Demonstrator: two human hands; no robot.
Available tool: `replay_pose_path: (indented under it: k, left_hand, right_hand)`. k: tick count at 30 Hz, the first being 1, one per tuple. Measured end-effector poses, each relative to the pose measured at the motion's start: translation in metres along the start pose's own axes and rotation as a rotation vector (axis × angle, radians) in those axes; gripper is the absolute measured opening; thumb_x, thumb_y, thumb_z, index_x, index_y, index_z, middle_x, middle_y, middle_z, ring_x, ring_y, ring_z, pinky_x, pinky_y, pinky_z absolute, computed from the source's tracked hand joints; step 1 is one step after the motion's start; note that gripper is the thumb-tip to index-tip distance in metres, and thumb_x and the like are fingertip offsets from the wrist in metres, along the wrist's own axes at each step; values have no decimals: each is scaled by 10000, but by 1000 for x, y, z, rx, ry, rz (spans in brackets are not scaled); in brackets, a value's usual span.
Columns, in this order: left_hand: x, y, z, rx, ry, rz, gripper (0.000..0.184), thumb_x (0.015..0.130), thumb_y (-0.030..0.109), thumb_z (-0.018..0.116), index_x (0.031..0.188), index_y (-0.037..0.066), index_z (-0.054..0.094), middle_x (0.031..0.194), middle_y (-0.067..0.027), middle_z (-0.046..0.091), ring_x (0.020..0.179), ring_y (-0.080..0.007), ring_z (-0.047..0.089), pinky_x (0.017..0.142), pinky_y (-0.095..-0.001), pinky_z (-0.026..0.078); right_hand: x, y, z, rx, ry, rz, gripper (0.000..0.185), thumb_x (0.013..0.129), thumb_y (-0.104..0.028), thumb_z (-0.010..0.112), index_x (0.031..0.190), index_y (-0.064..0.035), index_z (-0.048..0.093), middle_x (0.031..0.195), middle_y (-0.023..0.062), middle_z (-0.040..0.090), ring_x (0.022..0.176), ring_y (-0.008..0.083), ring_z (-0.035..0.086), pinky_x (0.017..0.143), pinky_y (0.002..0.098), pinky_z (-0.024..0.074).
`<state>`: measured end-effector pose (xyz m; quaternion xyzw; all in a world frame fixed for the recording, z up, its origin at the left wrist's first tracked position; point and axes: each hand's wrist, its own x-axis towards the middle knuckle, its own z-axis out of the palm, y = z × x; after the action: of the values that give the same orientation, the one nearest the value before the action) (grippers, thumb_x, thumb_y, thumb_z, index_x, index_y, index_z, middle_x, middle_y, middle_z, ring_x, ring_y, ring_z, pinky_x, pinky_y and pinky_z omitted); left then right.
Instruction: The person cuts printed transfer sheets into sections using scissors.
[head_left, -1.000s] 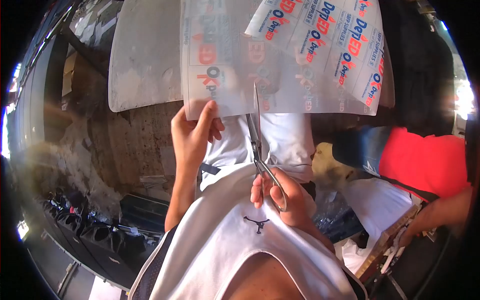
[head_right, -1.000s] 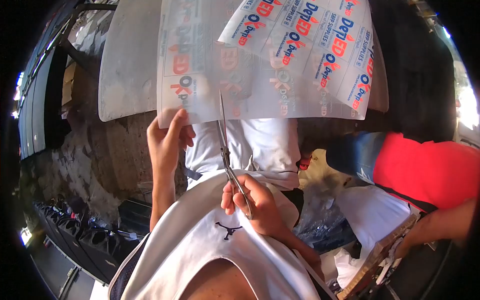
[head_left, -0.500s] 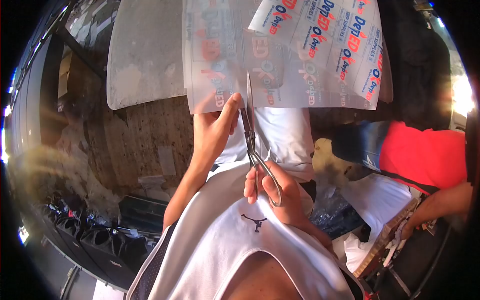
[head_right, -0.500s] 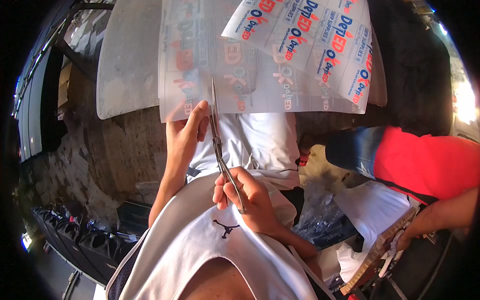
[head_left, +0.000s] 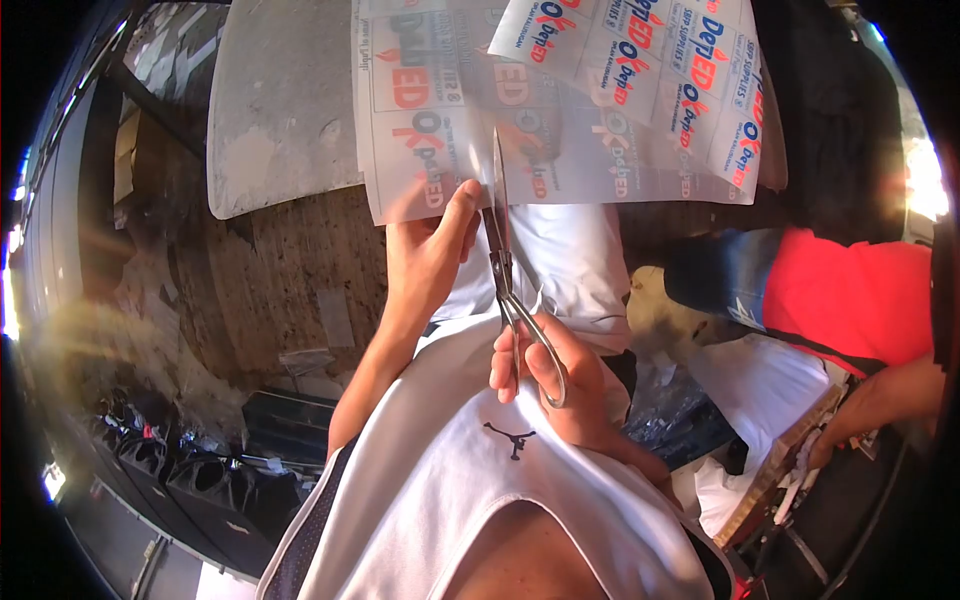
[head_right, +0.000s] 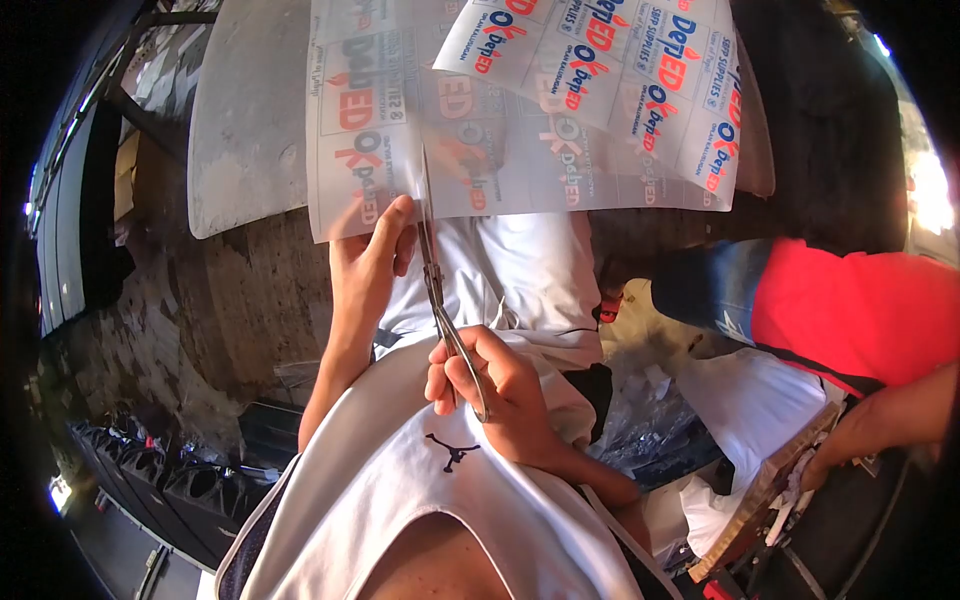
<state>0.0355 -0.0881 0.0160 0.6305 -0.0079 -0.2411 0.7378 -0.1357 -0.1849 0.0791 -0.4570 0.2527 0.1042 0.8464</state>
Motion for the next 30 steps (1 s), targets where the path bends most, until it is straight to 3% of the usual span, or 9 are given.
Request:
replay_pose_path:
  k: [14, 30]
  left_hand:
    - [1, -1, -4, 30, -4, 15, 247, 1042, 236, 689, 932, 19, 647, 662, 25, 574, 546, -57, 507, 485, -239, 380]
    - [3, -9, -5, 27, 3, 10, 222, 1041, 188, 678, 897, 27, 627, 664, 31, 571, 539, -52, 495, 477, -240, 372]
  right_hand:
    - [-3, -4, 4, -30, 0, 1, 379, 1095, -349, 589, 1186, 19, 571, 893, 95, 656, 761, 132, 595, 721, 284, 503]
    - [2, 0, 4, -19, 37, 21, 332, 1096, -320, 596, 1170, 4, 582, 881, 93, 658, 750, 130, 589, 706, 280, 495]
